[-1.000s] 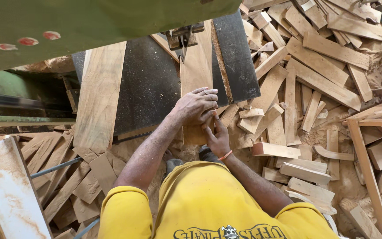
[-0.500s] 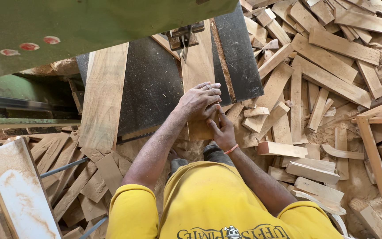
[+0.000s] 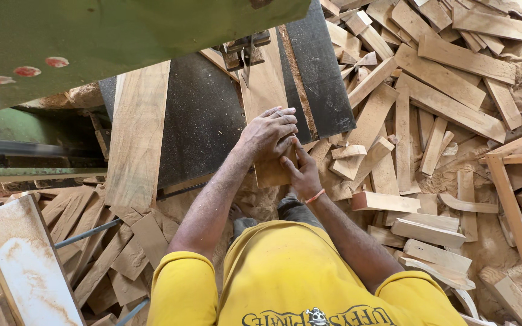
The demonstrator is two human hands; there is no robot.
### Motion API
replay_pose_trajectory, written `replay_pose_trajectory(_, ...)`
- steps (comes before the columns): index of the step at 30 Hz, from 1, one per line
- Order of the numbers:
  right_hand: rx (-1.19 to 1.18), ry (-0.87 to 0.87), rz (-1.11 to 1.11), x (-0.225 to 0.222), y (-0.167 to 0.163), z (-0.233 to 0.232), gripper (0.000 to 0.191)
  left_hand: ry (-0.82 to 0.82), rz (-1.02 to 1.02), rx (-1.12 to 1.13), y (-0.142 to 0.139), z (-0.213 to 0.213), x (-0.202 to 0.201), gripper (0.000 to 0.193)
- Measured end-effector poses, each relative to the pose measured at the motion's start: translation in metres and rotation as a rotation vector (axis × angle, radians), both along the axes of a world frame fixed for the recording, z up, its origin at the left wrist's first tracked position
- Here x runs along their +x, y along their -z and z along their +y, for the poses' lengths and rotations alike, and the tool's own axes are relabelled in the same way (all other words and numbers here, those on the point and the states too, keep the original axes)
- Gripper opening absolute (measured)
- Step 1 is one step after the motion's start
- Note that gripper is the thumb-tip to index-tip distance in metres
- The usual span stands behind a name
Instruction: The person cuts wooden boards into narrow strips on a bandsaw, feeding each board by hand through the blade, then sets the cut pieces aside and picks up the next board to repeat the cut.
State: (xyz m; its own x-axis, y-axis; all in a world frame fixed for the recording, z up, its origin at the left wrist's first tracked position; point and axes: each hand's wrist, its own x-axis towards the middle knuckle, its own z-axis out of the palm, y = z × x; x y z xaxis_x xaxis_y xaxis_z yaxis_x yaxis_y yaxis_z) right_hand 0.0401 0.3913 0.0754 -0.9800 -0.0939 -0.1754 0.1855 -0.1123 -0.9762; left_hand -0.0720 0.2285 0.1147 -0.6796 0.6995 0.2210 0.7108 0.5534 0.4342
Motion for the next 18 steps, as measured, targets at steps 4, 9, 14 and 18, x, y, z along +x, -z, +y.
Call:
replay_pose_trajectory(4,0.054,-0.029,-0.003,-0.008,0.007,0.007,0.070,-0.021,-0.041,0.024,-0.001,0.001,-0.002,0.029)
replay_pose_trajectory(9,0.027,-0.042,0.016,-0.017,0.020,0.016,0.071,-0.041,-0.067,0.064,-0.003,0.003,-0.006,0.026)
replay_pose_trajectory(14,0.168,-0.052,0.029,-0.025,0.016,0.020,0.071,-0.059,-0.066,0.036,0.001,0.007,-0.011,0.027)
replay_pose_trajectory(18,0.578,-0.010,0.061,-0.020,-0.006,0.011,0.073,-0.065,-0.055,0.022,0.015,0.010,-0.015,0.031)
